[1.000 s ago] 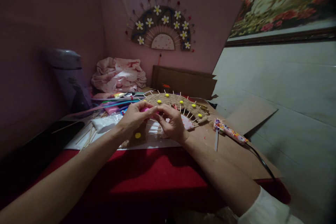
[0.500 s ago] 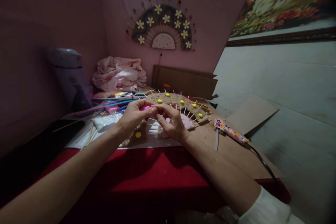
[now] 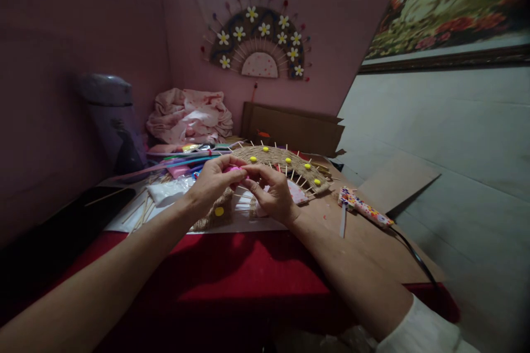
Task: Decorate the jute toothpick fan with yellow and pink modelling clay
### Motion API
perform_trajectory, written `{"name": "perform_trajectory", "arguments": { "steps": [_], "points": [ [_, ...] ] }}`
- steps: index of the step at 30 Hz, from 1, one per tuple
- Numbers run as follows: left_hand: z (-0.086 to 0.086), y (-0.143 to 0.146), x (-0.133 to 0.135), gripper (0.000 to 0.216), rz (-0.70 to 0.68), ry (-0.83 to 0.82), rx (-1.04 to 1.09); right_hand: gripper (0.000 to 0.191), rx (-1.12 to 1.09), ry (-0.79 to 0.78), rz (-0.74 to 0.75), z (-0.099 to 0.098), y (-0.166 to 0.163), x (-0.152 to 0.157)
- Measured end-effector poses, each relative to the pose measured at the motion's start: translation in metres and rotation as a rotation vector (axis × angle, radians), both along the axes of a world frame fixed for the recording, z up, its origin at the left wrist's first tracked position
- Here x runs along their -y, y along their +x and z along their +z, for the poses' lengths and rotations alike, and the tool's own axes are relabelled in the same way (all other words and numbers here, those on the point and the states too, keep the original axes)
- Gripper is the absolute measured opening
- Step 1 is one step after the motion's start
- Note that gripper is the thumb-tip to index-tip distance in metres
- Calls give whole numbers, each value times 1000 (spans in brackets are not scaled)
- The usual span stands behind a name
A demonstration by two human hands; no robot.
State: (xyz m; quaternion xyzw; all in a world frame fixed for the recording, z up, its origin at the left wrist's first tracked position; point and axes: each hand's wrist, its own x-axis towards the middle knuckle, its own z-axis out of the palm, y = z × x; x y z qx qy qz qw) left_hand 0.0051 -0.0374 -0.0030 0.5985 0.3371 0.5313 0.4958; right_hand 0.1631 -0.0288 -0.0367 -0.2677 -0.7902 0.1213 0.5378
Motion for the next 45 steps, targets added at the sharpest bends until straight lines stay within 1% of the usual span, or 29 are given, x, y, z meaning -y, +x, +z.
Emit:
{"name": "perform_trajectory", "arguments": {
  "steps": [9, 14, 21, 29, 36, 40, 45],
  "points": [
    [-6, -1, -4, 20, -33, 33, 5, 17, 17, 16, 20, -1, 1, -1],
    [-5, -1, -3, 20, -43, 29, 6, 17, 29, 56, 29, -2, 1, -2],
    [0, 1, 1, 20, -16, 22, 9, 16, 28, 42, 33, -1, 1, 0],
    [-2, 0, 2, 21, -43, 51, 24, 18, 20, 8, 55, 0, 0, 2],
    [-1, -1, 1, 19, -61, 83, -34, 19, 42, 12, 8, -2, 2, -1],
    [0, 1, 2, 17, -36, 90, -62, 18, 44, -15, 19, -3, 2, -2],
    [1, 2, 4, 16, -30, 96, -75, 18, 38, -11, 26, -3, 2, -3]
  ]
}}
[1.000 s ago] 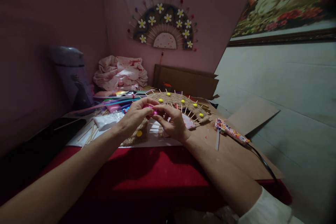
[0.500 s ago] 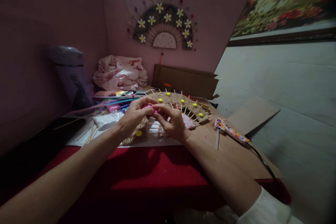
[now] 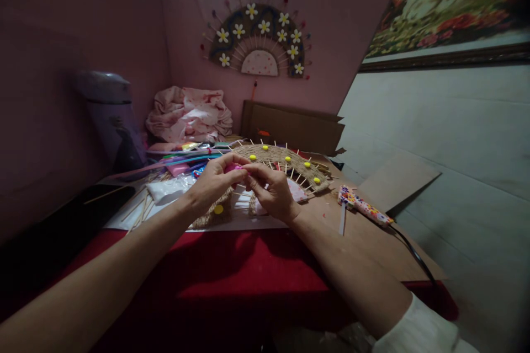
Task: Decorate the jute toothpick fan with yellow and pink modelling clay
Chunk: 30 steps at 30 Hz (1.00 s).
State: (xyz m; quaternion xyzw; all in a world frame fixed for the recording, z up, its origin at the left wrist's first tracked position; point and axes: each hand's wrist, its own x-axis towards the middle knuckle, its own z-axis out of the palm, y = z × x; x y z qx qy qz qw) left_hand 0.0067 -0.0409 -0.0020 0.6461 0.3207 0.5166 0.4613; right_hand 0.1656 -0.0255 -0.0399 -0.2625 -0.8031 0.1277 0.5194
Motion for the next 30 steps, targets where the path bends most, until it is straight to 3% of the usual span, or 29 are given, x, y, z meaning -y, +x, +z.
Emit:
{"name": "perform_trajectory", "arguments": {
  "steps": [11, 30],
  "points": [
    [-3, -2, -3, 23, -13, -6, -5, 23, -18, -8, 68, 1, 0, 2],
    [-1, -2, -4, 17, 58, 38, -99, 25, 36, -4, 42, -2, 2, 0]
  ]
}}
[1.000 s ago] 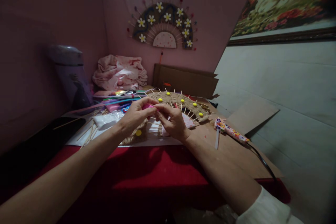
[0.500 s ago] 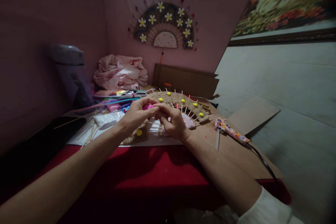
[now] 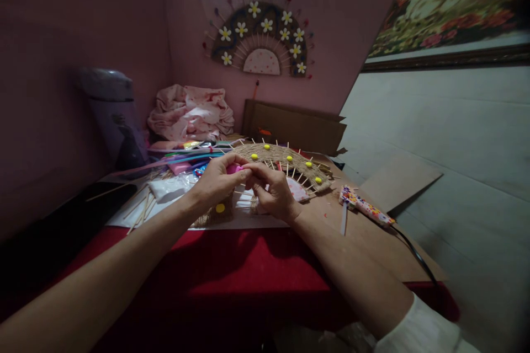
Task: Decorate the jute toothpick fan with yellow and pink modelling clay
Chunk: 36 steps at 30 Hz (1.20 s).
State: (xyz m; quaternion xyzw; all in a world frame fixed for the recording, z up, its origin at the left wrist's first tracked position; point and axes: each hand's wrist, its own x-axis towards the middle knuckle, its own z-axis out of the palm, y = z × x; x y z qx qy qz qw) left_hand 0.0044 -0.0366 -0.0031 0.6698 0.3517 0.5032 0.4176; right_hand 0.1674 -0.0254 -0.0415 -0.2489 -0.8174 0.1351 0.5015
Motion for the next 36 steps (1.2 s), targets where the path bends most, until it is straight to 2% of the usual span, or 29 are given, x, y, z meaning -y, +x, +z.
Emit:
{"name": "perform_trajectory", "arguments": {
  "steps": [11, 30, 36],
  "points": [
    [0, 1, 1, 12, 4, -4, 26, 22, 25, 16, -30, 0, 1, 0],
    [-1, 2, 0, 17, 11, -29, 28, 26, 51, 23, -45, -1, 1, -1],
    [3, 3, 4, 15, 15, -46, 41, 28, 39, 51, -28, -1, 1, -1]
  ]
}}
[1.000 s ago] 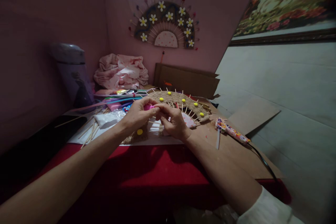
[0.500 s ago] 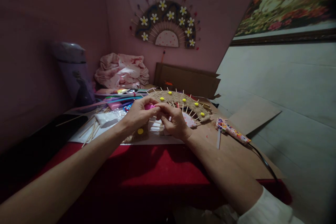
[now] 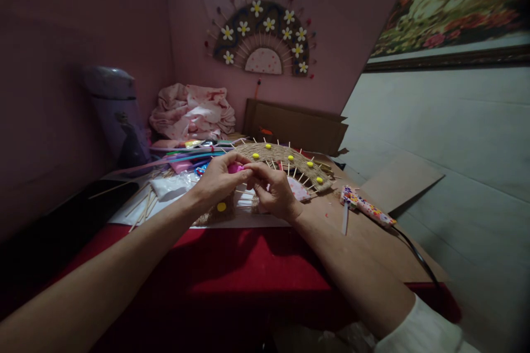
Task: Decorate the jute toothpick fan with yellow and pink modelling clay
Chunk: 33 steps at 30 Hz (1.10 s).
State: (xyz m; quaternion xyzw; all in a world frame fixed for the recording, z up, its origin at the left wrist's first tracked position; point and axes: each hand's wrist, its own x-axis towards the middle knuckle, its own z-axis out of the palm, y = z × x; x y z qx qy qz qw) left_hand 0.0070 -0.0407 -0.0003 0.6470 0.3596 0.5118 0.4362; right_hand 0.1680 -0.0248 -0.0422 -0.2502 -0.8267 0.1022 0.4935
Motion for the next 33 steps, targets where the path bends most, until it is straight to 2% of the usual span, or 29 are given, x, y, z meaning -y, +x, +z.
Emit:
{"name": "perform_trajectory", "arguments": {
  "steps": [4, 10, 16, 24, 33],
  "points": [
    [1, 1, 2, 15, -34, -16, 27, 26, -9, -7, -4, 1, -1, 1],
    [-4, -2, -3, 27, -9, 21, 30, 23, -21, -17, 6, 1, -1, 0],
    [-7, -2, -5, 33, -39, 27, 23, 23, -53, -58, 5, 0, 0, 0],
    [-5, 1, -4, 25, -71, 39, 14, 23, -76, -76, -2, 2, -1, 0],
    [-3, 1, -2, 17, 12, 68, 70, 32, -60, -83, -8, 0, -2, 2]
  ]
}}
